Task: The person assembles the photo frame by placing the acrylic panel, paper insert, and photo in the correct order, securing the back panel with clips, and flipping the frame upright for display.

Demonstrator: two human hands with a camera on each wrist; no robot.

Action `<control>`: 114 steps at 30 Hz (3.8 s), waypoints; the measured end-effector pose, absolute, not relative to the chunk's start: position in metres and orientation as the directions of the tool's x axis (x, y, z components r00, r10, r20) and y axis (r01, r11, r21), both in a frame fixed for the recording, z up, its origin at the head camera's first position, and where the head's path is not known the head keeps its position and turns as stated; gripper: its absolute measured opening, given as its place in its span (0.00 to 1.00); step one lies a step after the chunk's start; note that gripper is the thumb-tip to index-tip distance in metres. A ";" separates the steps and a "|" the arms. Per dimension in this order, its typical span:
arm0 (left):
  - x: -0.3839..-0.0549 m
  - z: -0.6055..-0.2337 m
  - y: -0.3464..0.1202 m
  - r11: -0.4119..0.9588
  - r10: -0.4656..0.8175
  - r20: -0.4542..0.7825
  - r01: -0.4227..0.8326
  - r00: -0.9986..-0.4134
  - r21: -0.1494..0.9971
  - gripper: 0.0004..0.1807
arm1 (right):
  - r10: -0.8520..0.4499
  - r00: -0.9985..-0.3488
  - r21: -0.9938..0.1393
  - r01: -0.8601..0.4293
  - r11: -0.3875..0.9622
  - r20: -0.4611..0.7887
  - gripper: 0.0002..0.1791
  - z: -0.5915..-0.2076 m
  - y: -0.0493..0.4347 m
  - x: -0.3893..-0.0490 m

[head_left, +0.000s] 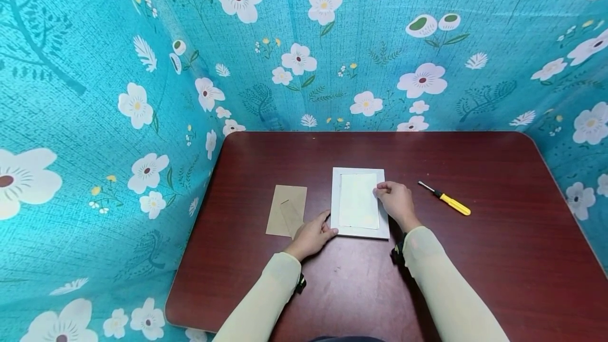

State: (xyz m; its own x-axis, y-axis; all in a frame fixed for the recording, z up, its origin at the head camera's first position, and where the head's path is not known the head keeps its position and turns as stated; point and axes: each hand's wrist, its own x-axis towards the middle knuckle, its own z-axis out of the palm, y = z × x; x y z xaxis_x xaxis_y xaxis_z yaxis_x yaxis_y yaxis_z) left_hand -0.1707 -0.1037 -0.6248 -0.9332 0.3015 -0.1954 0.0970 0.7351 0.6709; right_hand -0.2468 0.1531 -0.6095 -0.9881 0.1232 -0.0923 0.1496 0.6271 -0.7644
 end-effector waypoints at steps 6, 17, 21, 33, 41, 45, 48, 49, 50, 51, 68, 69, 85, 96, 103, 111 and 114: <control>-0.171 -0.626 -0.103 0.735 0.302 -0.187 0.104 -0.935 0.671 0.33 | 0.112 -0.993 -0.745 0.107 0.659 -0.043 0.13 -0.609 0.152 -0.245; -0.171 -0.626 -0.103 0.739 0.304 -0.175 0.116 -0.936 0.664 0.33 | 0.077 -0.997 -0.716 0.073 0.695 -0.026 0.14 -0.611 0.151 -0.239; -0.171 -0.627 -0.103 0.741 0.297 -0.177 0.109 -0.938 0.663 0.33 | 0.075 -0.997 -0.712 0.073 0.698 -0.029 0.14 -0.611 0.151 -0.236; -0.171 -0.624 -0.103 0.727 0.301 -0.183 0.102 -0.936 0.679 0.33 | 0.047 -0.999 -0.683 0.052 0.729 -0.027 0.17 -0.611 0.151 -0.235; -0.171 -0.624 -0.103 0.731 0.295 -0.196 0.089 -0.935 0.676 0.33 | 0.049 -0.999 -0.669 0.042 0.742 -0.008 0.17 -0.611 0.150 -0.235; -0.171 -0.625 -0.102 0.730 0.297 -0.194 0.092 -0.935 0.678 0.33 | 0.057 -0.998 -0.663 0.047 0.747 -0.006 0.17 -0.611 0.150 -0.236; -0.171 -0.625 -0.102 0.728 0.297 -0.195 0.090 -0.935 0.679 0.33 | 0.058 -0.998 -0.662 0.046 0.748 -0.004 0.16 -0.612 0.151 -0.236; -0.171 -0.625 -0.103 0.729 0.297 -0.196 0.089 -0.935 0.679 0.33 | 0.058 -0.998 -0.663 0.046 0.747 -0.004 0.16 -0.612 0.151 -0.236; -0.170 -0.625 -0.103 0.730 0.297 -0.195 0.090 -0.935 0.678 0.33 | 0.058 -0.998 -0.663 0.045 0.747 -0.003 0.16 -0.612 0.151 -0.235; -0.170 -0.626 -0.103 0.730 0.296 -0.195 0.090 -0.935 0.677 0.33 | 0.059 -0.998 -0.663 0.045 0.747 -0.002 0.15 -0.612 0.151 -0.235; -0.174 -0.625 -0.100 0.737 0.291 -0.190 0.094 -0.938 0.670 0.34 | 0.073 -0.997 -0.667 0.058 0.743 -0.006 0.15 -0.609 0.155 -0.237; -0.174 -0.624 -0.100 0.738 0.291 -0.189 0.095 -0.938 0.668 0.34 | 0.072 -0.997 -0.667 0.055 0.743 -0.003 0.14 -0.609 0.155 -0.238; -0.163 -0.626 -0.101 0.734 0.293 -0.205 0.082 -0.934 0.674 0.34 | 0.067 -0.997 -0.671 0.079 0.738 -0.044 0.13 -0.613 0.155 -0.227; -0.166 -0.621 -0.100 0.728 0.285 -0.193 0.081 -0.939 0.681 0.34 | 0.072 -0.997 -0.683 0.068 0.727 -0.022 0.12 -0.612 0.162 -0.234; -0.166 -0.621 -0.100 0.728 0.285 -0.201 0.075 -0.937 0.681 0.34 | 0.061 -0.997 -0.687 0.017 0.727 0.039 0.11 -0.615 0.173 -0.243; -0.165 -0.623 -0.102 0.742 0.278 -0.201 0.076 -0.939 0.666 0.34 | 0.042 -0.999 -0.687 0.013 0.726 0.026 0.11 -0.617 0.183 -0.250; -0.166 -0.623 -0.101 0.736 0.279 -0.198 0.076 -0.940 0.673 0.34 | 0.041 -0.999 -0.689 0.014 0.724 0.022 0.11 -0.618 0.185 -0.252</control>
State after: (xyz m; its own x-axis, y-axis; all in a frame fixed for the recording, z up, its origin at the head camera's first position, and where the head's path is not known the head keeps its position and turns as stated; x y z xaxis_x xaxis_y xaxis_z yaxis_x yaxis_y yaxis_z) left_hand -0.1658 -0.1012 -0.6233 -0.9397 0.2787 -0.1984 0.0760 0.7355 0.6732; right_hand -0.2519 0.1848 -0.6183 -0.9989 0.0409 0.0220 0.0144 0.7243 -0.6893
